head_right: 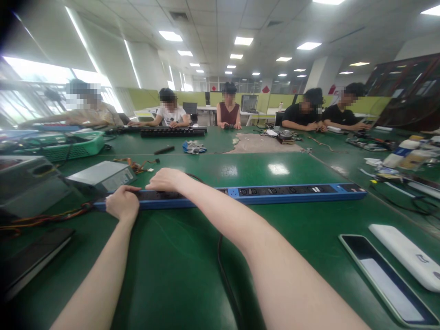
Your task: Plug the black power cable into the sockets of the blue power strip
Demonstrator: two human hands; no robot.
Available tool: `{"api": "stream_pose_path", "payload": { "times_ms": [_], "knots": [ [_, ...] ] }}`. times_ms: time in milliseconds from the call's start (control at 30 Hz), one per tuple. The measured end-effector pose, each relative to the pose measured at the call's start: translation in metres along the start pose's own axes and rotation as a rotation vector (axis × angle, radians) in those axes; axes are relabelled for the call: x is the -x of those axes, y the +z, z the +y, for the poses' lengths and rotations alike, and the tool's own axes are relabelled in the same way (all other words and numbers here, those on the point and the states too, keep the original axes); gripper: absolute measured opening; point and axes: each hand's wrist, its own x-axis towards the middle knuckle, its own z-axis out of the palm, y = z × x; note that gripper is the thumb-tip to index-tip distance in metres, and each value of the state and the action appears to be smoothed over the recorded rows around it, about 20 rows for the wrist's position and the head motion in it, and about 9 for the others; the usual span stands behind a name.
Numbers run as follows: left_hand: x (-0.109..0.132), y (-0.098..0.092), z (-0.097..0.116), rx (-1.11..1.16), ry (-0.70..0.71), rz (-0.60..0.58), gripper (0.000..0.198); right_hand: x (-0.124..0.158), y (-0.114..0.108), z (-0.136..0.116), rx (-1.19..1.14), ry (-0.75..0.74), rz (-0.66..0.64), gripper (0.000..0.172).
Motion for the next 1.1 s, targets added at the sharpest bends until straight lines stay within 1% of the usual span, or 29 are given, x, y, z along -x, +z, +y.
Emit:
{"api": "stream_pose_path", "payload": {
  "times_ms": [133,300,400,533,800,967,1100],
  "knots": [
    [0.001,-0.002,0.001,-0.006,0.001,-0.011,0.039,-0.009,0.002,0.000,0.042,-0.093,0.011,0.023],
    [0.001,-0.004,0.002,-0.017,0.009,-0.018,0.040,-0.014,-0.009,0.001,0.038,-0.147,-0.031,0.023],
    [0.001,-0.003,0.002,-0.028,0.004,-0.006,0.039,-0.015,-0.012,0.003,0.010,-0.156,-0.062,0.023],
    [0.001,-0.002,0.002,-0.024,0.013,-0.002,0.040,-0.019,-0.013,0.006,0.022,-0.149,-0.051,0.022],
    [0.003,-0.006,0.002,-0.023,0.015,-0.033,0.041,-0.023,-0.016,0.006,0.141,-0.254,-0.044,0.023],
    [0.002,-0.006,0.002,-0.012,0.019,-0.017,0.040,-0.024,-0.012,0.011,0.184,-0.287,-0.022,0.027],
    [0.002,-0.006,0.003,-0.002,0.011,-0.031,0.040,-0.026,-0.009,0.014,0.151,-0.272,-0.018,0.027]
  ]
}}
